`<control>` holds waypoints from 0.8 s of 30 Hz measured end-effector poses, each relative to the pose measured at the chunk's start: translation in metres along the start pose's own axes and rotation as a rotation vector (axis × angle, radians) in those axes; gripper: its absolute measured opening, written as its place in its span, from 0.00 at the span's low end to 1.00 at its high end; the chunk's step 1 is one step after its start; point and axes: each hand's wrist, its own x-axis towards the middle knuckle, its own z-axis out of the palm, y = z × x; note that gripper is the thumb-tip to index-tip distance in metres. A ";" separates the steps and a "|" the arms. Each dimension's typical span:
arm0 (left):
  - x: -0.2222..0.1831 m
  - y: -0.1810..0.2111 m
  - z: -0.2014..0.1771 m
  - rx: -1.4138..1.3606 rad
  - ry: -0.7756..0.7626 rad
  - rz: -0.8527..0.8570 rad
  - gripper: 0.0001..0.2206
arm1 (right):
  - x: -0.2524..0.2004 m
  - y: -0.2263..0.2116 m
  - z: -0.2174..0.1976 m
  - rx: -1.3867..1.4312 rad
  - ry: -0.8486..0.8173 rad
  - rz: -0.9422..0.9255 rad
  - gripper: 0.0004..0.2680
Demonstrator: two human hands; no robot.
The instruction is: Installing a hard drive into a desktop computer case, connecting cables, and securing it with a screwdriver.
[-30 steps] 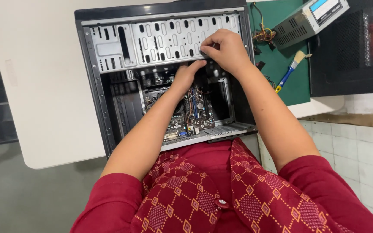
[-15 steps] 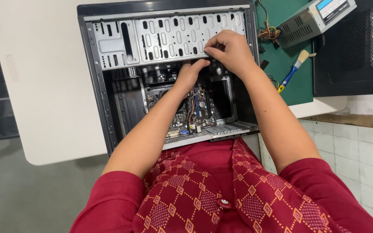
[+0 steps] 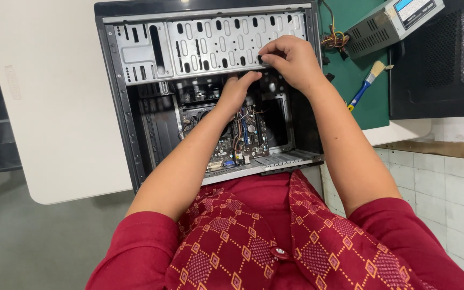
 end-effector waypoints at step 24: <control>-0.001 0.004 -0.002 0.050 -0.038 -0.004 0.36 | 0.030 -0.021 -0.004 -0.229 -0.237 0.114 0.02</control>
